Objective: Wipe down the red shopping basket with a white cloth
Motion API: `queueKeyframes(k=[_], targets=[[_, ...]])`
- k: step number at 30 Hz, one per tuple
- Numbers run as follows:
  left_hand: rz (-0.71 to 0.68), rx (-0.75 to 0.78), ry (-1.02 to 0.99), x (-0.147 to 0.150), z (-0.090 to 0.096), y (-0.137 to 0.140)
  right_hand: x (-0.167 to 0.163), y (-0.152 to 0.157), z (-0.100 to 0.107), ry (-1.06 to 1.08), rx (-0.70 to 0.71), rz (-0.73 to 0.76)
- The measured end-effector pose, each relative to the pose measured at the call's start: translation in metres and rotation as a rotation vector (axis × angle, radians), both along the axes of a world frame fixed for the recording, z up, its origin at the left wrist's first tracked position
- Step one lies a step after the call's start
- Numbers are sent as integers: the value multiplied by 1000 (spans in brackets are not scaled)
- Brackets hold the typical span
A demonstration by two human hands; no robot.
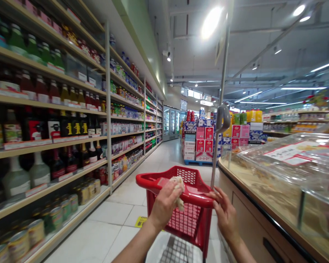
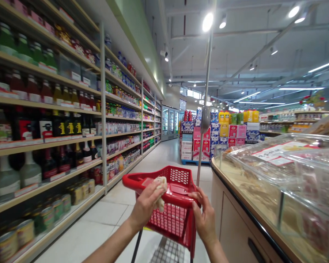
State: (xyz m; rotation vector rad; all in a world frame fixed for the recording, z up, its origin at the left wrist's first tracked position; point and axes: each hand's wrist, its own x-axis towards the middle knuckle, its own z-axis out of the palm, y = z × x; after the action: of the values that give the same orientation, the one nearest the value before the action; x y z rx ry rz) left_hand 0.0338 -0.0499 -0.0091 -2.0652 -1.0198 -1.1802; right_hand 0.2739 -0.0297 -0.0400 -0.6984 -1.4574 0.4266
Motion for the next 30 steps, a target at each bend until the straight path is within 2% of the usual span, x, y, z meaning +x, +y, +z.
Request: queueKeyframes(k=[2, 3, 6, 8, 10, 14, 16, 20, 22, 25, 27, 28, 30], targets=[[-64, 5, 74, 0, 2, 1, 3, 1, 1, -26, 12, 8], [-49, -8, 54, -7, 3, 2, 5, 1, 1, -38, 18, 17], [145, -36, -190, -43, 3, 6, 5, 2, 1, -42, 26, 20], [228, -38, -309, -53, 1, 6, 3, 2, 0, -25, 15, 0], [171, -50, -271, -40, -1, 4, 1, 2, 0, -6, 5, -13], [-81, -46, 17, -2, 2, 3, 3, 1, 1, -9, 1, 10], [-49, -67, -16, -7, 5, 6, 4, 1, 1, -22, 4, 20], [171, -89, -289, -27, 8, 10, 2, 4, 0, -3, 3, 19], [127, -77, -218, -12, 8, 7, 0, 5, 0, 16, 8, 17], [-74, -51, 46, 25, 11, 2, -1, 5, 2, 14, 12, 31], [-136, -50, 123, 32, 16, 2, 0, 4, 5, 3, 5, 35], [-111, -62, 96, 28, 18, 4, 0, 3, 6, -5, 1, 35], [30, -87, -67, 11, 22, 10, -1, 2, 6, -17, -5, 25]])
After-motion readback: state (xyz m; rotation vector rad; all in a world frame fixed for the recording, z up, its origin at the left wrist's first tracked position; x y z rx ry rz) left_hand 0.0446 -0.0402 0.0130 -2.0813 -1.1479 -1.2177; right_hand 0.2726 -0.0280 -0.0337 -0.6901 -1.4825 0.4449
